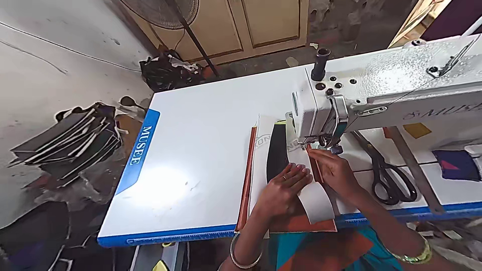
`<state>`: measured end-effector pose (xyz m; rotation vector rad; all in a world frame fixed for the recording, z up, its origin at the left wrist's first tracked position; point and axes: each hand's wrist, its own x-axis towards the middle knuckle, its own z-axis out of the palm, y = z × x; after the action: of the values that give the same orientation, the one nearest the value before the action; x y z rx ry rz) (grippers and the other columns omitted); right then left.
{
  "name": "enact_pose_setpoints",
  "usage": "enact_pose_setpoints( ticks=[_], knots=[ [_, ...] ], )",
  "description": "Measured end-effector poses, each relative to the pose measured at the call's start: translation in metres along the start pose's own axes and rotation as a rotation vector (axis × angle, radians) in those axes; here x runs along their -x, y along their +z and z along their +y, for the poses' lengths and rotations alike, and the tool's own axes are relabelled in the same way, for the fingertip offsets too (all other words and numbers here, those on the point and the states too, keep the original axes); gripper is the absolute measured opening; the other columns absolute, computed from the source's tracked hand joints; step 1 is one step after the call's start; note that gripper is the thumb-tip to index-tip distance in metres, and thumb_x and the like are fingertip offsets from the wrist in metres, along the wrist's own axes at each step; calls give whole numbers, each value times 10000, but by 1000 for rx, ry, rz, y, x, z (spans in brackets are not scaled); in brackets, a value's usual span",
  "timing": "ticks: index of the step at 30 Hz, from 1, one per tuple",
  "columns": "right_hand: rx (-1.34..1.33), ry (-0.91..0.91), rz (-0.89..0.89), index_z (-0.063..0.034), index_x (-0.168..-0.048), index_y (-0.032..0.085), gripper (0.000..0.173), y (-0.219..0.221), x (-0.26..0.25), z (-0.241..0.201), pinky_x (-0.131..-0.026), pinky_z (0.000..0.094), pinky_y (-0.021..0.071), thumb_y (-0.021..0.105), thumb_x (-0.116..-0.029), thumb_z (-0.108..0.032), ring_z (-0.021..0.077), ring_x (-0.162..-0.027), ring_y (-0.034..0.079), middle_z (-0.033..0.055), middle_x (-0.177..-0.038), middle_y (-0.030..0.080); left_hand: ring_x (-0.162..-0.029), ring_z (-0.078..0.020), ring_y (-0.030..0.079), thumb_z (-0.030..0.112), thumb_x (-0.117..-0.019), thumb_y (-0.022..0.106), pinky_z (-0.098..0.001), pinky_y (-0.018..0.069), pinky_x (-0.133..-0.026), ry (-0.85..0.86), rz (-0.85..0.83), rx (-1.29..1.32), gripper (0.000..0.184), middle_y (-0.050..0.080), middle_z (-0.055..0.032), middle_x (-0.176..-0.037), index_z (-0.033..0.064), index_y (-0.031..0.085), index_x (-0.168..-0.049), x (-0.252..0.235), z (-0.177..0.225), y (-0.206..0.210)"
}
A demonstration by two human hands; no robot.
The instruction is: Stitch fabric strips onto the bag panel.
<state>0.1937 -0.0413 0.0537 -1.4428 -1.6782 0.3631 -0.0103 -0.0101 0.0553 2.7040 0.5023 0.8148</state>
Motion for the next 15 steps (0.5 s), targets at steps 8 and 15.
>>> enact_pose_setpoints(
  ticks=[8,15],
  knots=[
    [375,-230,-106,63,-1129,737,310,5,8,-12,-924,386,576,566,-875,114,358,-1093,714,193,-1189,732,-1216,-364,667,54,-906,483,-438,427,-1135,6,-25,6,387,722,-201,-1226,-43,734,-1184,-2,0,-3],
    [464,-183,-150,102,-1132,720,305,10,4,-21,-917,440,580,584,-861,128,397,-1109,708,243,-1207,714,-1197,-382,675,-25,-889,438,-446,453,-1111,-31,1,36,405,731,-202,-1201,-46,747,-1150,-6,-1,-3]
  ],
)
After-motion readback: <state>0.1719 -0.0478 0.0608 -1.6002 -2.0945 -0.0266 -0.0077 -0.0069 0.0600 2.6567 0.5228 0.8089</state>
